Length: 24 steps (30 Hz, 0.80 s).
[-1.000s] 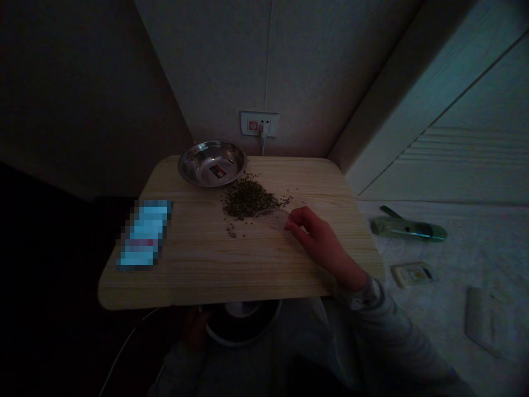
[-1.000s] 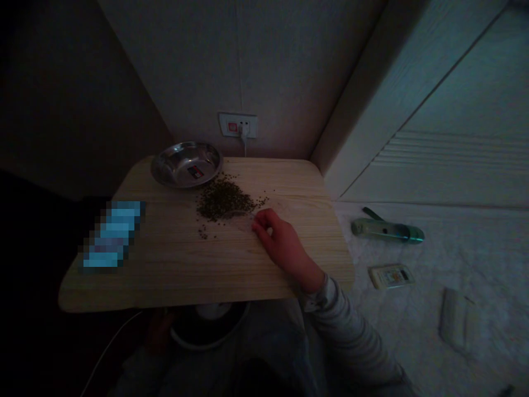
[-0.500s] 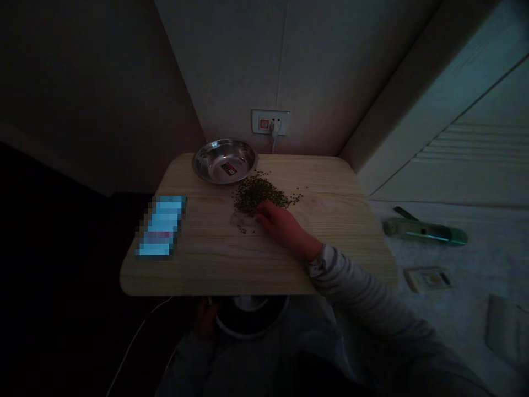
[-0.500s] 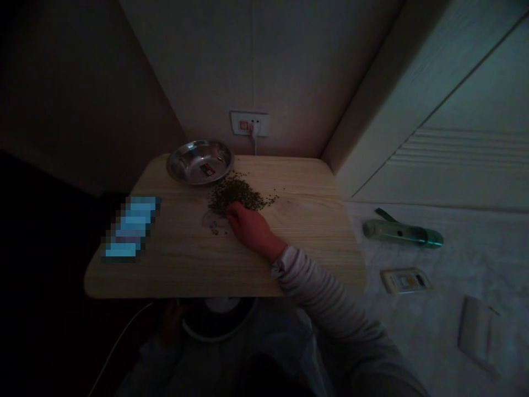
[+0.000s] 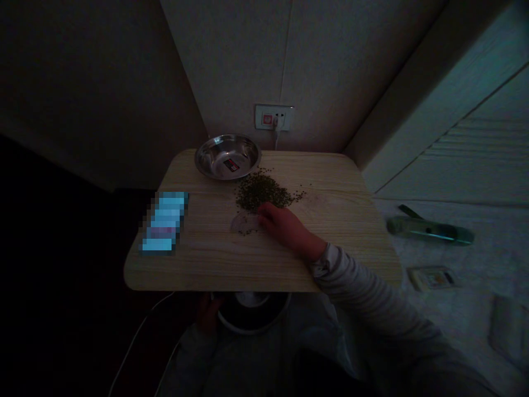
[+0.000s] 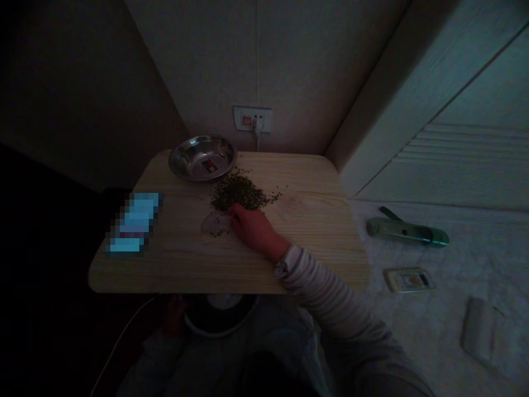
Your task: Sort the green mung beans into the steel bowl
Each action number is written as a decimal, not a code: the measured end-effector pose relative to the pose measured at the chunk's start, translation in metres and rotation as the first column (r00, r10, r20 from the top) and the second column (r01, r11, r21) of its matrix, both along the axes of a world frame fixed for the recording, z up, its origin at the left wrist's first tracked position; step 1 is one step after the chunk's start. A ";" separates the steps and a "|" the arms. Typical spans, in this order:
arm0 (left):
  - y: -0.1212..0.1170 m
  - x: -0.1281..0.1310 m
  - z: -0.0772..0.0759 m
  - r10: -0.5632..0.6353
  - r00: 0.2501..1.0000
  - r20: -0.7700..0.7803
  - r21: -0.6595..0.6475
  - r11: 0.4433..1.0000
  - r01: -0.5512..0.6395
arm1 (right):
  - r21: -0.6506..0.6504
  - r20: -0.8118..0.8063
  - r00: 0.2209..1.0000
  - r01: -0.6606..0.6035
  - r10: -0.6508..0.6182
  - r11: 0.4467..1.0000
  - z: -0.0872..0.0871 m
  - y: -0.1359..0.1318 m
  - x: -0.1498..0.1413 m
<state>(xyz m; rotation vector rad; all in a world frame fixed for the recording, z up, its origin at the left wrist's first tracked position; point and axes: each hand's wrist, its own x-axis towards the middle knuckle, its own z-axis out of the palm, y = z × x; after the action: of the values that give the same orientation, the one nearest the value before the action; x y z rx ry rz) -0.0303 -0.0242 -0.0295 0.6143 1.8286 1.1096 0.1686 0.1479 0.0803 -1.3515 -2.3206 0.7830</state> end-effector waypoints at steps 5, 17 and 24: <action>-0.001 -0.001 -0.001 0.059 0.996 0.070 -0.051 0.997 -0.055 | 0.000 0.012 0.999 -0.043 0.043 0.999 0.002 -0.005 0.002; 0.000 0.009 0.002 0.085 0.992 0.095 -0.014 0.996 -0.084 | -0.081 -0.133 0.989 -0.081 0.070 0.993 0.013 -0.031 0.016; 0.003 0.008 0.011 0.019 0.995 0.098 -0.029 0.999 -0.016 | -0.166 -0.184 0.982 0.020 -0.051 0.986 0.015 -0.050 0.036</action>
<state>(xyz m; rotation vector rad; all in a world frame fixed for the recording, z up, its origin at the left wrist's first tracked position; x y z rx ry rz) -0.0223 -0.0213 -0.0183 0.5191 1.7653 1.1045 0.2046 0.0978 0.0958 -1.3188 -2.1198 1.0607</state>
